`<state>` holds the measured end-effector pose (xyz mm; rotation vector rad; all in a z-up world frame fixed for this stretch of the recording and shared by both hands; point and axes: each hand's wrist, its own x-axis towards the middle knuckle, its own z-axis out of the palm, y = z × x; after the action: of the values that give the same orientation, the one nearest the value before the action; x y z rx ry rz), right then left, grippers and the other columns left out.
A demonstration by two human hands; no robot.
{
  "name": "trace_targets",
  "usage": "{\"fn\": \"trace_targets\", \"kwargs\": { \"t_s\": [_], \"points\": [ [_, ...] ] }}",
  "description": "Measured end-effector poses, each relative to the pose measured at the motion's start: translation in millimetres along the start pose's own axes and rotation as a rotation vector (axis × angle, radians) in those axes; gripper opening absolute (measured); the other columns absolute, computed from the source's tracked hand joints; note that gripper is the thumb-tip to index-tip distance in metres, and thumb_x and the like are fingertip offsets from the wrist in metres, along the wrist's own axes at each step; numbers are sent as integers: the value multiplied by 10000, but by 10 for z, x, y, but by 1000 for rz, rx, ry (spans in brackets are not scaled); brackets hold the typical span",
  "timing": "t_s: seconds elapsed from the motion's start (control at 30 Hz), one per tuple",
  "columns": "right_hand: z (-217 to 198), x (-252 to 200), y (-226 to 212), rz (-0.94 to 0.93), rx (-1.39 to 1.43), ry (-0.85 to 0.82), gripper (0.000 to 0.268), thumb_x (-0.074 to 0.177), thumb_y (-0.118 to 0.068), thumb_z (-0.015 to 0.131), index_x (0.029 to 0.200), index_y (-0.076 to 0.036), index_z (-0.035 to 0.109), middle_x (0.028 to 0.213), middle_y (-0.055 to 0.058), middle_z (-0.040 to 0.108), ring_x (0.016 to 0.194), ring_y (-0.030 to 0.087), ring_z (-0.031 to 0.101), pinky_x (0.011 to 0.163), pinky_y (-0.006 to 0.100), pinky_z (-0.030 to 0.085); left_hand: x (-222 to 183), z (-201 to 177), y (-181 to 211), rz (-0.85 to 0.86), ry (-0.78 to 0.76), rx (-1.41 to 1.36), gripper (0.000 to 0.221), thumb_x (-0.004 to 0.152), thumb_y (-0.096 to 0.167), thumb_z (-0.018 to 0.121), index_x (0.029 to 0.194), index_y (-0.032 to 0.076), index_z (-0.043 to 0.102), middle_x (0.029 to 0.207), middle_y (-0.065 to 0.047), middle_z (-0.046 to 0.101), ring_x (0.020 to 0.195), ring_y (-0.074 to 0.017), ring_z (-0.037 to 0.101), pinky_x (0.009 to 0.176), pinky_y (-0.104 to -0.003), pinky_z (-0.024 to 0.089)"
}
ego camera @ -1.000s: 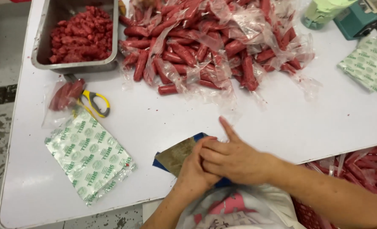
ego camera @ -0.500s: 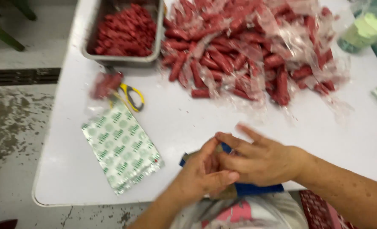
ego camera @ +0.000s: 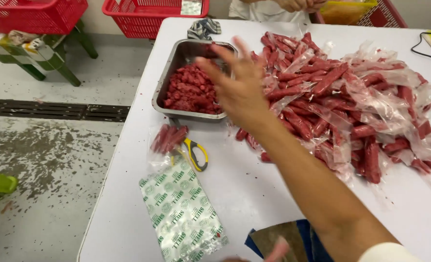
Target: Manually wrapping small red food tubes with decorative material and placing them into a collection basket
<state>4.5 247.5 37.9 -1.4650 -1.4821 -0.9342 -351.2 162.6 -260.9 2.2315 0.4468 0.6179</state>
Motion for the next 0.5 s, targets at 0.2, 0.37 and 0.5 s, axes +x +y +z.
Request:
{"fn": "trace_targets", "kwargs": {
  "t_s": [0.2, 0.37, 0.5],
  "points": [
    [-442, -625, -642, 357, -10, -1047, 821, 767, 72, 528, 1493, -304, 451, 1641, 149, -137, 1459, 438, -220, 1092, 752, -158, 1334, -893, 1469, 264, 386, 103, 70, 787, 367, 812, 826, 359, 754, 972, 20, 730, 626, -180, 593, 601, -342, 510],
    [-1383, -1183, -1362, 1030, 1213, -736, 148, 789, -181, 481, 670, -97, 505, 1579, 278, 407, 1569, 255, 233, 1262, 444, -39, 1663, -958, 2050, 263, 272, -387, 207, 985, 190, 588, 1008, 57, 745, 1054, -115, 623, 731, -158, 621, 697, -255, 570],
    [-1930, -1208, -1374, 645, 812, -688, 395, 1002, -174, 348, 1212, -50, 660, 1540, 115, 472, 1568, 386, 207, 1247, 578, -105, 1444, -684, 2179, -161, 108, -1373, 292, 969, 222, 651, 858, -45, 612, 696, -149, 577, 589, -175, 515, 492, -227, 373]
  ]
}}
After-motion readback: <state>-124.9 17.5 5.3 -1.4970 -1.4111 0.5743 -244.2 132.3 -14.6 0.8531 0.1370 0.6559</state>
